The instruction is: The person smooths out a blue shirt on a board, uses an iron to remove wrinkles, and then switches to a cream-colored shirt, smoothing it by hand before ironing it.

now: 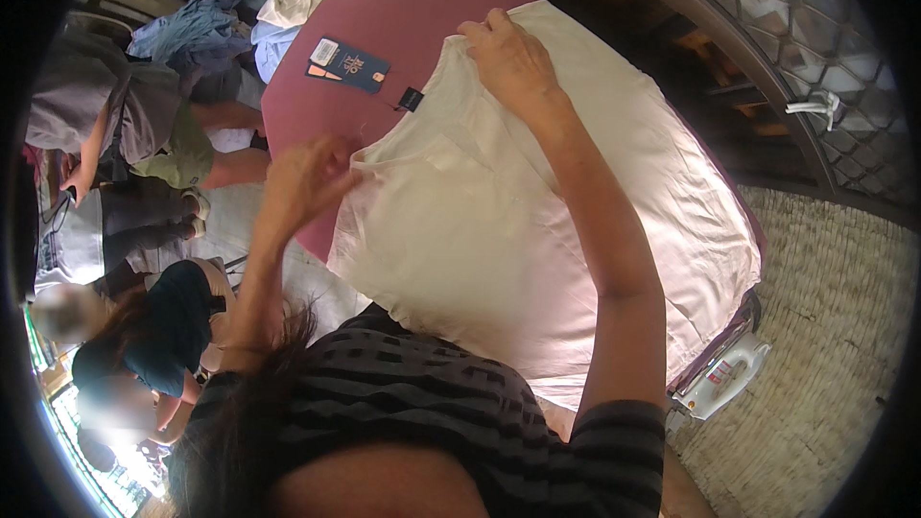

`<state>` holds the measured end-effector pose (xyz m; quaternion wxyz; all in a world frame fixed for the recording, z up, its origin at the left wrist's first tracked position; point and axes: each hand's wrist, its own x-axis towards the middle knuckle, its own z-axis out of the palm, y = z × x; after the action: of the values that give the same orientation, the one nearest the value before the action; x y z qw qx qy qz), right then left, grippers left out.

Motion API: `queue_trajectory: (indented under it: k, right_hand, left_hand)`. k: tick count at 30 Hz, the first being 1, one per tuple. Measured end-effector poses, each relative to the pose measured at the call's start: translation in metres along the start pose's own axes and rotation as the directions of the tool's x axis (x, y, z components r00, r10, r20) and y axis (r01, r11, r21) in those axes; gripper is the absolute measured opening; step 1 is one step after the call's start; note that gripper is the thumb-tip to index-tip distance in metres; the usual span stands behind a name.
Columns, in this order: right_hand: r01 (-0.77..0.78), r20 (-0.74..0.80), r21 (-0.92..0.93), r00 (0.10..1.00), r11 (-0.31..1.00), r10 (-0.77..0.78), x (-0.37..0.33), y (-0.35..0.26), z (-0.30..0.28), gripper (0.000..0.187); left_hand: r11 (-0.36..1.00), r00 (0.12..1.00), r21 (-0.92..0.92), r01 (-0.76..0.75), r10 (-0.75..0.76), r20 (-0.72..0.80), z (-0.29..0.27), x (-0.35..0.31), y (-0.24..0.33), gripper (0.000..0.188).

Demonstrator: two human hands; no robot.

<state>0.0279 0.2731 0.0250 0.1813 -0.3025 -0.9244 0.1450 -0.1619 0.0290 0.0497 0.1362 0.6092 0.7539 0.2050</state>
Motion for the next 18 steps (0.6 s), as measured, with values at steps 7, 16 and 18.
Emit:
queue_trajectory:
  k: [7,16,18]
  right_hand:
    - [-0.066,-0.228,0.187,0.967,0.98,0.109,-0.002,-0.027,0.005,0.027]
    - [0.078,-0.01,0.13,0.997,0.988,-0.078,-0.092,-0.098,0.027,0.022]
    - [0.024,0.035,0.196,0.999,0.98,-0.031,-0.091,-0.088,0.029,0.02]
  left_hand:
    - [0.93,0.958,-0.323,0.177,-0.238,-0.162,0.038,-0.024,0.001,0.022]
    - [0.919,0.968,-0.345,0.193,-0.236,-0.089,0.03,-0.066,-0.004,0.021]
    - [0.91,0.952,-0.36,0.205,-0.27,-0.142,0.036,-0.078,-0.005,0.022]
